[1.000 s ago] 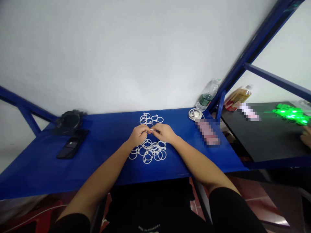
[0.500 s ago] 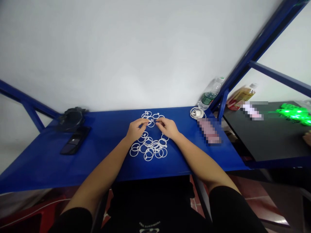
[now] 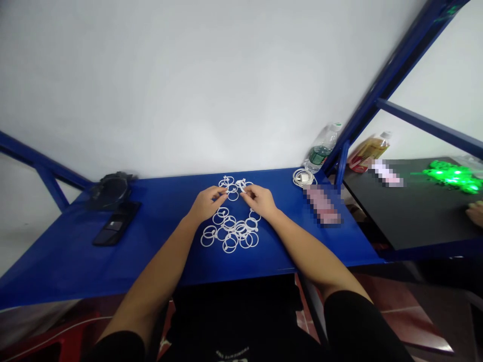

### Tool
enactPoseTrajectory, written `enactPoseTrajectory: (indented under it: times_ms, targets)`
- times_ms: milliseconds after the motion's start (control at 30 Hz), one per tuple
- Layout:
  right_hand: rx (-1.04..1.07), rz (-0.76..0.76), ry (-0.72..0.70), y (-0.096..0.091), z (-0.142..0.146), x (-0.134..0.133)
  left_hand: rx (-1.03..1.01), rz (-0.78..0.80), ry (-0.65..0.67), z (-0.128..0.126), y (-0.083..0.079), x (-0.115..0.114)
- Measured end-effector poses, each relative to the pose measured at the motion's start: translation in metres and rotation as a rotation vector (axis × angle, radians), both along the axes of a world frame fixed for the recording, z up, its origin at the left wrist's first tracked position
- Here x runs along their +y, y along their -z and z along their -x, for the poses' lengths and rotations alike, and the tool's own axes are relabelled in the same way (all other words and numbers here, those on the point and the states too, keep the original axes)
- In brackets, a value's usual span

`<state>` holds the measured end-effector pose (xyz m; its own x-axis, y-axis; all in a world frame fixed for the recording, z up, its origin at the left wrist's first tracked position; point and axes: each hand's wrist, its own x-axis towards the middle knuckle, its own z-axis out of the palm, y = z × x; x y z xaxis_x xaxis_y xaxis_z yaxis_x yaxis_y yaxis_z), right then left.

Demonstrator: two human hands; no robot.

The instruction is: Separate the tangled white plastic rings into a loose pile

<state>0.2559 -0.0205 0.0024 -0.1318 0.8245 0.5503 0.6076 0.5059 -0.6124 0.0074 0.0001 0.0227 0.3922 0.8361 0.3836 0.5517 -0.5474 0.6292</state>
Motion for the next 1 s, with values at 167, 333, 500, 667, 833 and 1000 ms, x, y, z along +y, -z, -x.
enactPoseTrajectory:
  times_ms: [167,333,500,667,833,1000]
  targets:
    - [-0.107,0.105,0.053,0.004,-0.002,0.009,0.321,0.276,0.020,0.023,-0.006,0.008]
    - [-0.078,0.157,-0.012,0.004,-0.003,0.010,0.365,0.310,0.049,0.025,0.001,0.009]
    - [-0.084,0.111,-0.157,-0.002,0.001,0.002,0.285,0.203,0.092,0.017,0.000,0.006]
    - [-0.107,0.128,-0.285,-0.011,0.009,-0.010,0.068,0.078,0.073,0.000,-0.002,-0.005]
    - [-0.133,0.075,-0.311,-0.010,0.013,-0.014,-0.126,-0.029,0.055,-0.013,0.003,-0.010]
    - [-0.095,0.075,-0.290,-0.008,0.011,-0.012,-0.288,-0.001,0.038,-0.015,0.007,-0.010]
